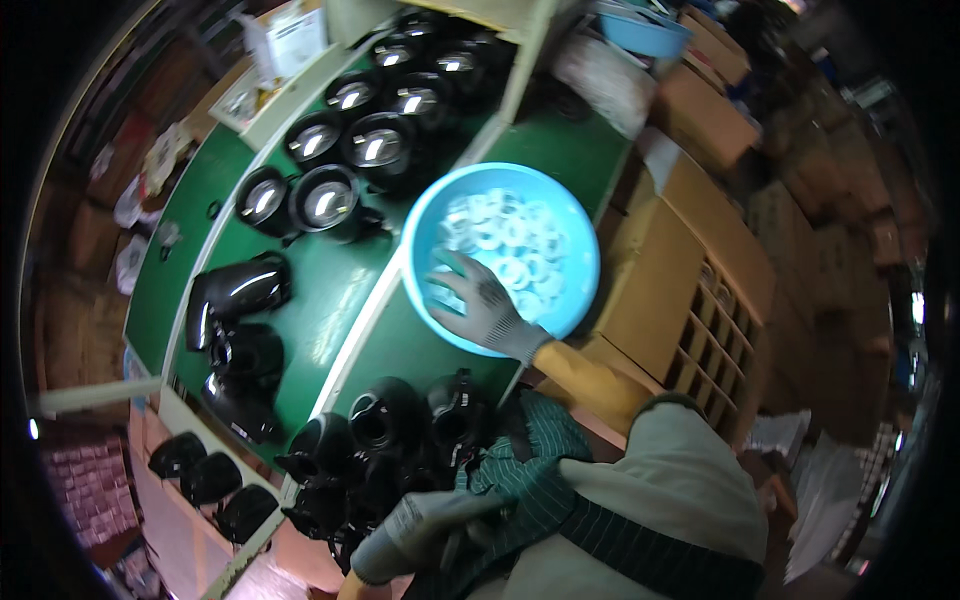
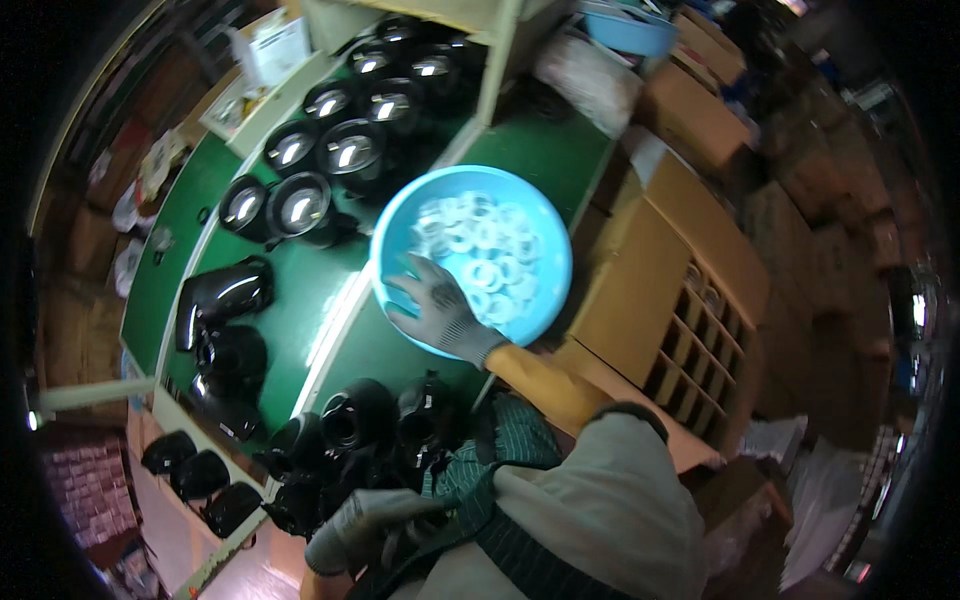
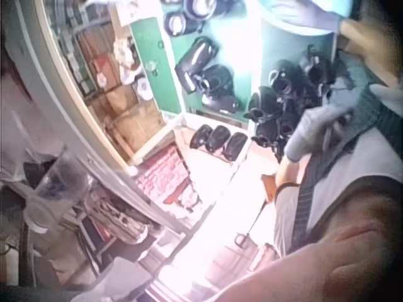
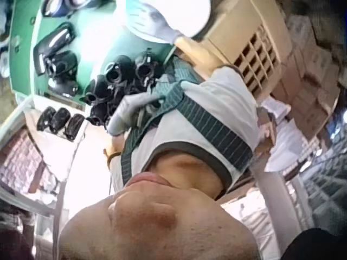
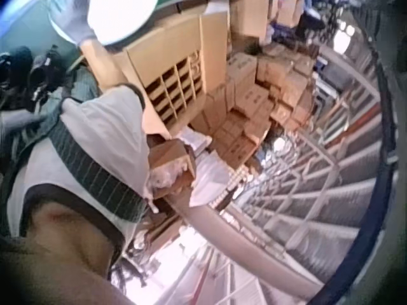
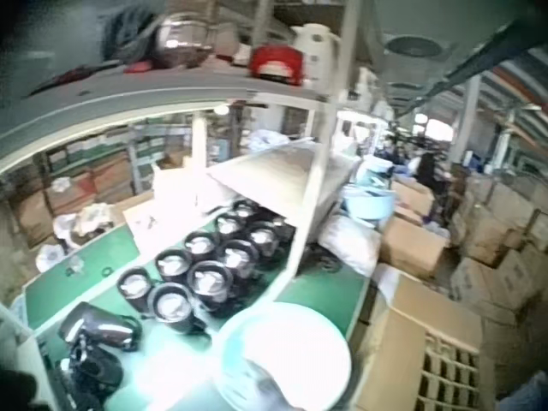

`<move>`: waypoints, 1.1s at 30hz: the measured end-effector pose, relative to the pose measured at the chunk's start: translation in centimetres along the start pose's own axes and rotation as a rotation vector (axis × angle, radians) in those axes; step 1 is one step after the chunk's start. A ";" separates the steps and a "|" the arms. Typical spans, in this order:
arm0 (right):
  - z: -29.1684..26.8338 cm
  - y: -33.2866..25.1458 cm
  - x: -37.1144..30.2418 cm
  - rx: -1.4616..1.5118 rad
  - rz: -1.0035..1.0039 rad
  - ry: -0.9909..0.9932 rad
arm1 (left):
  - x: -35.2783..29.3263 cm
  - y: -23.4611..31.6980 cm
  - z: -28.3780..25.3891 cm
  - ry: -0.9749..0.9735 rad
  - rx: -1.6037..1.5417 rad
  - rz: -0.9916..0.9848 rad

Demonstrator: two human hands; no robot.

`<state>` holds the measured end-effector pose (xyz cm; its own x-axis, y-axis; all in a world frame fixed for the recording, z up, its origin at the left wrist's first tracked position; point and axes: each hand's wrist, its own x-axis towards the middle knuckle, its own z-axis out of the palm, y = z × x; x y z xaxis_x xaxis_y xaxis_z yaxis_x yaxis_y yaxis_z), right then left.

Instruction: The person repeatedly picks up black kettles, inserts a white circular gasket into the base, and places the assembled units into a cardboard box. The task is performed one at a time in a repetitive loop.

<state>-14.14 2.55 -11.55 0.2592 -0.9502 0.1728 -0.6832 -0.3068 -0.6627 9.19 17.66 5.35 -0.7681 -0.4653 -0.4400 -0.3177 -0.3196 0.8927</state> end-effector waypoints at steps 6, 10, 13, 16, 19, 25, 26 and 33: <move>-8.4 8.8 -20.5 -0.080 0.463 0.412 | 2.9 3.0 5.1 -0.135 -0.133 -0.009; -12.9 15.3 -30.6 -0.342 0.618 0.828 | 10.4 4.5 9.0 -0.347 0.149 0.030; -16.1 23.4 -38.9 -0.160 0.923 1.078 | 16.5 3.8 11.0 -0.152 0.331 0.010; -22.6 28.9 -38.0 0.231 1.116 1.068 | 19.5 -1.6 9.4 0.050 0.582 0.155; -27.4 38.9 -40.6 -0.462 1.053 0.903 | 23.4 -0.6 11.5 0.140 0.511 -0.050; -34.2 52.7 -39.6 -0.515 1.475 0.253 | 29.3 -2.3 13.3 0.067 0.588 -0.205; -34.5 52.7 -37.1 -0.466 1.516 0.088 | 29.5 -2.1 13.8 0.094 0.577 -0.176; -33.5 53.1 -37.1 -0.733 1.552 0.056 | 30.7 -0.9 16.1 0.121 0.484 -0.117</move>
<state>-82.93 19.67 -28.72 -0.9075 -0.3544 -0.2256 -0.4021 0.8884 0.2217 -23.05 16.93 -7.40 -0.6513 -0.5505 -0.5222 -0.6407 0.0303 0.7672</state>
